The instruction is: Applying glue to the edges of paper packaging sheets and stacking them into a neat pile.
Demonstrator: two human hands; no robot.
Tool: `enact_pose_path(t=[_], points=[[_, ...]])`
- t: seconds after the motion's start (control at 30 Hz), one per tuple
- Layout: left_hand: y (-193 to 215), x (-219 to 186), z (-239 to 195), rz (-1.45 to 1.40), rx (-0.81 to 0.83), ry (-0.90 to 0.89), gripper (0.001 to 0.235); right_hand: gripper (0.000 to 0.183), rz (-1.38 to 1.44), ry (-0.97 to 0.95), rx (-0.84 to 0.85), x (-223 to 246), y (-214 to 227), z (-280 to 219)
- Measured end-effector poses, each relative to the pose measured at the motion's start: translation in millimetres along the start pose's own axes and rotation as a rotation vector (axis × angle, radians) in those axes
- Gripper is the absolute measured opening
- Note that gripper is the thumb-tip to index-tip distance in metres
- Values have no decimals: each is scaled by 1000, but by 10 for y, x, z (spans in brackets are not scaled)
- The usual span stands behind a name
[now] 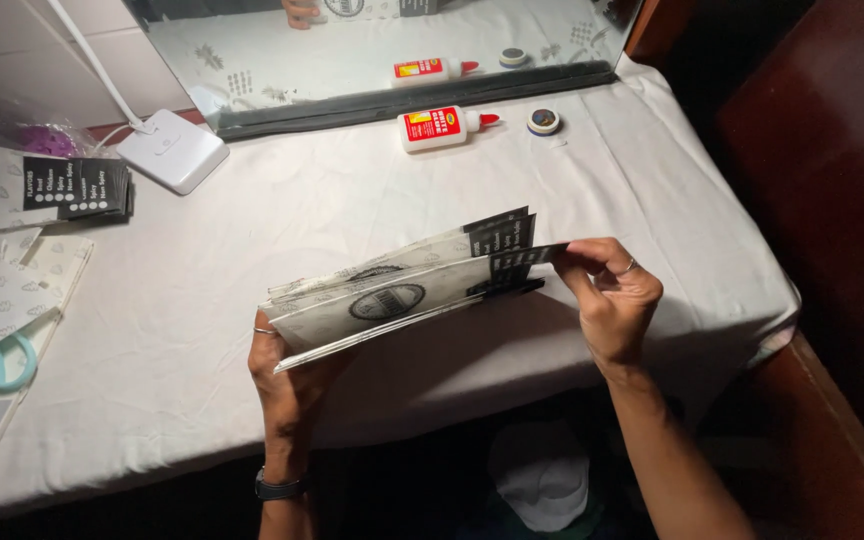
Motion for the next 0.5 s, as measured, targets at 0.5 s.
enact_pose_path(t=[0.5], points=[[-28, -71, 33, 51, 51, -91, 51, 19, -169, -45, 195, -65, -210, 202]])
Point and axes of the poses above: each hand's wrist, its own z-axis towards the middle knuckle, its own y-axis out of the back of the hand, x = y × z, the point moved 9 cm from there along z, towards the middle knuckle, and after that the axes turned 2 degrees about -x, right-handed, at the moved point
